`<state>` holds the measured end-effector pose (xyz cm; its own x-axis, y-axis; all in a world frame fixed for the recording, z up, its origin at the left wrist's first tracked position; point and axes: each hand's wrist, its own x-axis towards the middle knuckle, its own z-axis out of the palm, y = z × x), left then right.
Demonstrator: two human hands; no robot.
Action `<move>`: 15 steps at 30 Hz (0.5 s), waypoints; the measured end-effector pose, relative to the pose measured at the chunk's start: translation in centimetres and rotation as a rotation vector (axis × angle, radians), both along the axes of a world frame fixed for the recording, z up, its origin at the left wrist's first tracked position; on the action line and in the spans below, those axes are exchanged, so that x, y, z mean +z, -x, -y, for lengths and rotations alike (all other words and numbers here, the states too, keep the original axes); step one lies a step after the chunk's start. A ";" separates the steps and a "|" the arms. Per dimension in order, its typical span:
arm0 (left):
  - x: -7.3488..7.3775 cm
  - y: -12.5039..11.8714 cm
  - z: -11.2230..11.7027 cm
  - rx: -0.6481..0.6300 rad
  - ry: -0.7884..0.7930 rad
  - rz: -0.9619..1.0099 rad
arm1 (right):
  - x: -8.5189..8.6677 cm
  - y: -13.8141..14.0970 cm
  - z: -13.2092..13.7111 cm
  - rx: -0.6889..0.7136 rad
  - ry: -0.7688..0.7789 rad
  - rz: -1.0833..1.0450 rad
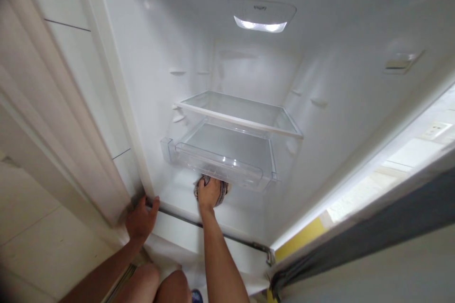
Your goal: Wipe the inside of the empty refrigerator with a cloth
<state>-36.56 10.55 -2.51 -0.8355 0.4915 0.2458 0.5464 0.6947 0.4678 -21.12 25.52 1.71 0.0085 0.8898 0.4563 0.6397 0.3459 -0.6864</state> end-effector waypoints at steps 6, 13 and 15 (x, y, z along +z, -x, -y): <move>0.3 -0.2 0.0 0.012 0.038 -0.044 | 0.0 -0.2 0.5 0.036 0.007 -0.042; 0.4 -0.2 0.0 0.013 0.025 -0.033 | -0.3 -0.6 1.0 0.099 0.028 -0.053; 0.4 -0.2 0.0 0.022 0.042 -0.023 | -0.4 -0.7 1.0 0.110 0.018 -0.061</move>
<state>-36.35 10.52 -2.13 -0.8403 0.4837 0.2447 0.5413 0.7251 0.4256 -20.41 24.52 1.31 -0.0627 0.8950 0.4416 0.5556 0.3988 -0.7295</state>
